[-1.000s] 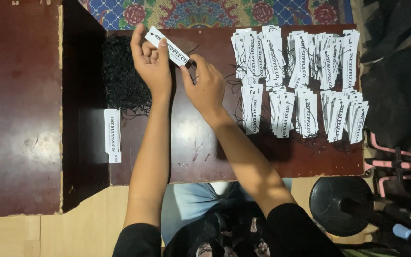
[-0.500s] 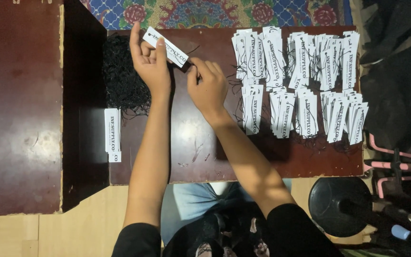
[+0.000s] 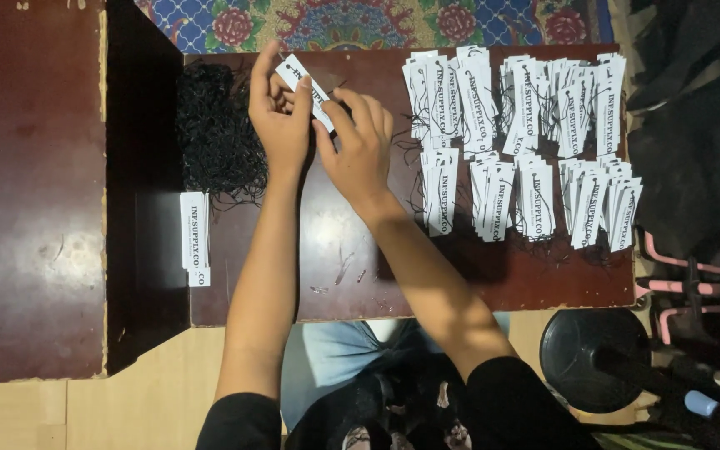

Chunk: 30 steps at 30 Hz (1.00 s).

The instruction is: The person ties black strings to small white rectangular tags on a table. They repeatedly pick up a string, loop it around a tag, and place the finished unit into a growing pile on the right side of the workspace.

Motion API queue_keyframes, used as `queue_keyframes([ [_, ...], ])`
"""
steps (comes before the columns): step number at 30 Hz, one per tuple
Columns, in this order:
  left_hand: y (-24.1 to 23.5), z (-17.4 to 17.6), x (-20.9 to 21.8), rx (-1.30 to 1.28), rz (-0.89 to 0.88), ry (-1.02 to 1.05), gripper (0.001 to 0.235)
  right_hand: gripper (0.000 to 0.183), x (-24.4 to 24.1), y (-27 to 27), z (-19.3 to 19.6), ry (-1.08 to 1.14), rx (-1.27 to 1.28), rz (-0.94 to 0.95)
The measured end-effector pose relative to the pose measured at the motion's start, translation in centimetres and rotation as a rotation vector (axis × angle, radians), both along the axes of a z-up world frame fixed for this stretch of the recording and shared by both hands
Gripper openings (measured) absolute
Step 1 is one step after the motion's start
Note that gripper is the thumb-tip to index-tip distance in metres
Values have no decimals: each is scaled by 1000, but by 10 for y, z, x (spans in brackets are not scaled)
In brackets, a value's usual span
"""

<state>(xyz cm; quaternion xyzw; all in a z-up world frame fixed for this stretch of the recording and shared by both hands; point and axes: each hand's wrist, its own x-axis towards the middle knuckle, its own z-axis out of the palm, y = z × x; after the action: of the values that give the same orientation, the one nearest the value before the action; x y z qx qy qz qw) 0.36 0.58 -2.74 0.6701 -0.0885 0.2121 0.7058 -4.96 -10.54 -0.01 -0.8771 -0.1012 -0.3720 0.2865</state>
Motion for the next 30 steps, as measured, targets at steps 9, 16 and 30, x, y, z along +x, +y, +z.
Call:
queue_keyframes([
  [9,0,0,1,11,-48,24,49,20,2,-2,-12,71,65,20],
  [16,3,-11,8,-116,-113,-72,49,14,-9,-4,6,6,27,-21],
  [30,-4,-3,13,-156,-30,56,26,15,-146,-66,115,-7,286,-136],
])
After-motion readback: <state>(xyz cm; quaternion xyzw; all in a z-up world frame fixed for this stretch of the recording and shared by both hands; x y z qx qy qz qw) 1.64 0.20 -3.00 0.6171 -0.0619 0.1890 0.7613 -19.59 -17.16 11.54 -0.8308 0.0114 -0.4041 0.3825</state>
